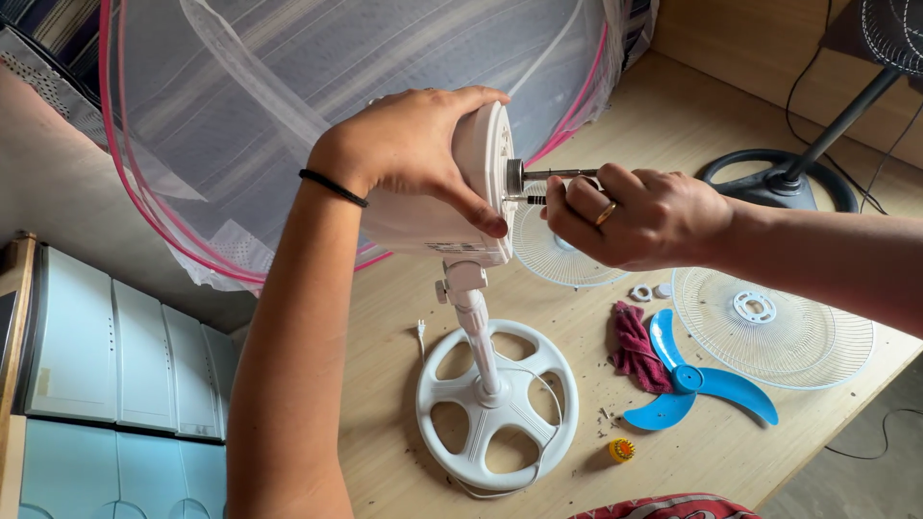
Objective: The person uses a screwdriver to tighten a screw on the central hub of a white pedestal fan. They repeatedly rotate the fan head to access the screw from different angles and continue tightening it throughout the clip.
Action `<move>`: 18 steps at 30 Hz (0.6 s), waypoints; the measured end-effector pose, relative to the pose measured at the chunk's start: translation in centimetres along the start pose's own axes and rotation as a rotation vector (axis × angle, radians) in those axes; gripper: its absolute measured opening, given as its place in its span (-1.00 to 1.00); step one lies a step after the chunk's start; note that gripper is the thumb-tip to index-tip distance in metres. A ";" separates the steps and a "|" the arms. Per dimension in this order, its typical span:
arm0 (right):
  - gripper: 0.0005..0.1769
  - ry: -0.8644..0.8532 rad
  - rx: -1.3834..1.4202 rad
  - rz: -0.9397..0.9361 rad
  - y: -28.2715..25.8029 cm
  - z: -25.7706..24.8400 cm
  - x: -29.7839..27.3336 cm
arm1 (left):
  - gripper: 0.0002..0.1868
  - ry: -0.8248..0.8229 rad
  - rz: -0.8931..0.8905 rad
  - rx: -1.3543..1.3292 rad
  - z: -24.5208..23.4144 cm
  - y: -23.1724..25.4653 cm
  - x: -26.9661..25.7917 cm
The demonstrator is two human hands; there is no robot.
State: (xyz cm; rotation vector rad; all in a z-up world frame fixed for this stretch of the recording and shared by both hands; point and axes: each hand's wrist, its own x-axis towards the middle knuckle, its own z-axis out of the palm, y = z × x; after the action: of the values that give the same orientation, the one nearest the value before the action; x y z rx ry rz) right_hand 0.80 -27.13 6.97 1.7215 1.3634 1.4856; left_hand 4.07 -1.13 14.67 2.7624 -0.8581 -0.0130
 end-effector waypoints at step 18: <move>-0.66 -0.780 1.474 1.289 0.3 -1.2 3.9 | 0.41 -0.025 -0.051 0.005 -0.3 0.8 -0.6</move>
State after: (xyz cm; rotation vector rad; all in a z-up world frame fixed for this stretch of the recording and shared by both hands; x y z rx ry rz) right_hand -0.55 -24.08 9.31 3.8546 0.7041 -0.4654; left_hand 3.16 -1.33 15.13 2.7935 -0.7949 -0.0549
